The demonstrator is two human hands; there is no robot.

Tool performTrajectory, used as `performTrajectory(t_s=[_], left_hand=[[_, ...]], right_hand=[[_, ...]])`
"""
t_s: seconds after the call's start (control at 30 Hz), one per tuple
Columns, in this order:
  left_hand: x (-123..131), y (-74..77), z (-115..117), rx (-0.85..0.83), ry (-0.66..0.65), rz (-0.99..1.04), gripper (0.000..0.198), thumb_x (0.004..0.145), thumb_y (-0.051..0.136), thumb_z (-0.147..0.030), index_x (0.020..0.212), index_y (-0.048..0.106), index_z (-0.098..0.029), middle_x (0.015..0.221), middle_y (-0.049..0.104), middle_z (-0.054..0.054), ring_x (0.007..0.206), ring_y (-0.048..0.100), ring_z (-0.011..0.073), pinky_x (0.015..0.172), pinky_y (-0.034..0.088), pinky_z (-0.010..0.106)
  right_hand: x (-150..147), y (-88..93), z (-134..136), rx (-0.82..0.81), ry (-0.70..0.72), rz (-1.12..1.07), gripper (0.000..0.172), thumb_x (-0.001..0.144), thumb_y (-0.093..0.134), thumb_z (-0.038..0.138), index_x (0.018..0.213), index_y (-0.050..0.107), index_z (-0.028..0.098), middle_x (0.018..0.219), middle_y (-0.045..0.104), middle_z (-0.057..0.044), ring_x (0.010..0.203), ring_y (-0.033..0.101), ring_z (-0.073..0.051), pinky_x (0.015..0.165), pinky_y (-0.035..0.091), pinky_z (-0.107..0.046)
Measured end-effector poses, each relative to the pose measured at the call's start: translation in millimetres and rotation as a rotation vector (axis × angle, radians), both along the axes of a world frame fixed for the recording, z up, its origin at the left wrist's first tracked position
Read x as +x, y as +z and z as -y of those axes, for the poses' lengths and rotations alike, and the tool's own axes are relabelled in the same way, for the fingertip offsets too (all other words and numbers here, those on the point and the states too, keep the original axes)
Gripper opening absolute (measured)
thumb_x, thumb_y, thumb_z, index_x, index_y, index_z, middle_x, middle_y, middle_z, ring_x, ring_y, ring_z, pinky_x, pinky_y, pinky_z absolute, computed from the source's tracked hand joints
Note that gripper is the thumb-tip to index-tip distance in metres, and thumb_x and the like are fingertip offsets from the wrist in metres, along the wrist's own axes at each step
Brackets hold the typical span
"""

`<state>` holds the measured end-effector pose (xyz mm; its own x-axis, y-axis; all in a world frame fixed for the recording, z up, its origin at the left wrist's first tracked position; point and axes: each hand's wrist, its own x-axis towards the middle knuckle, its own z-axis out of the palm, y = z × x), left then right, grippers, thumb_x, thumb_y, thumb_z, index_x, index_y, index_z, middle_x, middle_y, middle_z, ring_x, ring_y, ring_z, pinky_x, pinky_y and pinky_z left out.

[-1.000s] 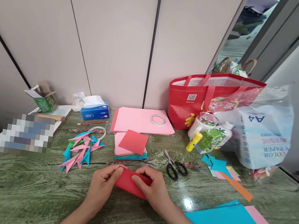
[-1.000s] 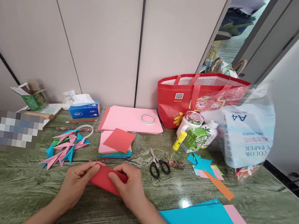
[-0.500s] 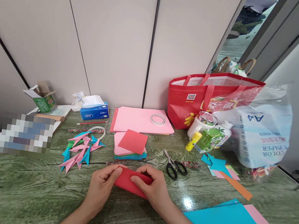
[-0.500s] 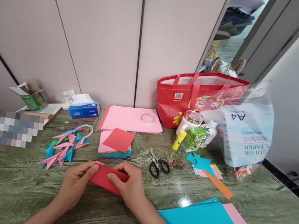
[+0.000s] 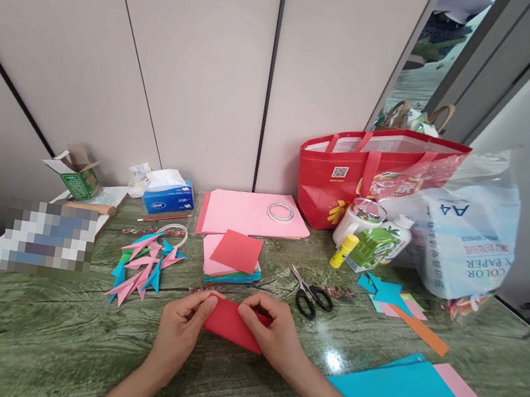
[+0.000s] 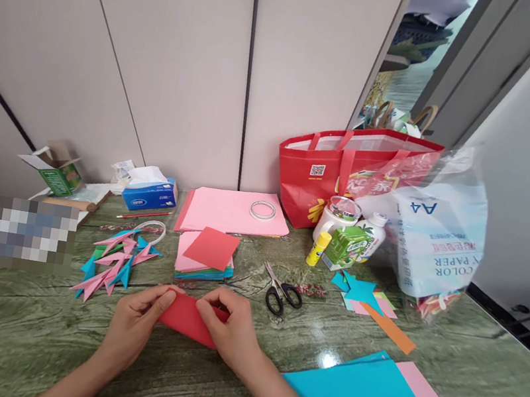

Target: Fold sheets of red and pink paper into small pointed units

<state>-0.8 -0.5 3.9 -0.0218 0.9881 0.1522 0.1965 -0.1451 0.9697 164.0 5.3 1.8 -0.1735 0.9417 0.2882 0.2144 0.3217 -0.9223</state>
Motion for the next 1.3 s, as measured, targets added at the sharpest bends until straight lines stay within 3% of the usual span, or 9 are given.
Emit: performTrajectory(t_s=[0.23,0.4,0.57,0.8,1.0,1.3], left_hand=[[2,-0.7,-1,-0.059,0.018,0.079,0.026,0.072,0.059,-0.034,0.087,0.070,-0.015,0.076,0.070,0.006,0.066,0.060,0.0185,0.057,0.046,0.023],[10,2.8,1,-0.195,-0.117,0.346,0.035,0.063,0.067,-0.035,0.092,0.065,-0.015,0.081,0.070,0.006,0.067,0.062,0.0188,0.064,0.050,0.028],[18,6.5,7,-0.321,-0.175,0.284,0.026,0.055,0.073,-0.030,0.073,0.069,-0.012,0.070,0.071,0.006,0.065,0.063,0.0207,0.065,0.052,0.032],[18,3.9,9,-0.383,-0.187,0.412,0.022,0.058,0.072,-0.028,0.072,0.069,-0.012,0.064,0.071,0.004,0.059,0.064,0.0200,0.063,0.054,0.036],[18,2.3,8,-0.373,-0.162,0.391,0.024,0.056,0.073,-0.029,0.072,0.069,-0.012,0.066,0.072,0.005,0.059,0.065,0.0211,0.061,0.054,0.035],[12,18.2,1,-0.335,-0.076,0.361,0.023,0.054,0.073,-0.031,0.068,0.067,-0.013,0.064,0.070,0.003,0.060,0.063,0.0193,0.059,0.054,0.033]], right_hand=[[-1,-2.2,1,0.060,-0.049,0.042,0.020,0.078,0.049,0.025,0.061,0.055,0.016,0.059,0.056,0.000,0.056,0.048,-0.012,0.054,0.037,-0.022],[0,-2.5,2,0.061,-0.117,0.000,0.022,0.080,0.047,0.027,0.062,0.053,0.017,0.059,0.055,0.000,0.056,0.048,-0.012,0.054,0.037,-0.022],[-3,-3.4,2,0.076,-0.142,-0.053,0.020,0.080,0.047,0.027,0.063,0.052,0.017,0.061,0.055,0.000,0.057,0.048,-0.012,0.055,0.038,-0.022],[-7,-5.1,5,0.086,-0.150,-0.048,0.019,0.080,0.046,0.026,0.064,0.050,0.017,0.061,0.053,0.000,0.057,0.047,-0.012,0.055,0.038,-0.022],[-7,-3.5,4,0.075,-0.146,-0.052,0.020,0.080,0.047,0.027,0.063,0.051,0.017,0.060,0.053,0.000,0.057,0.048,-0.012,0.054,0.038,-0.022],[1,-6.6,-1,0.052,-0.138,-0.029,0.021,0.079,0.048,0.029,0.062,0.051,0.017,0.059,0.053,0.000,0.055,0.047,-0.012,0.053,0.037,-0.022]])
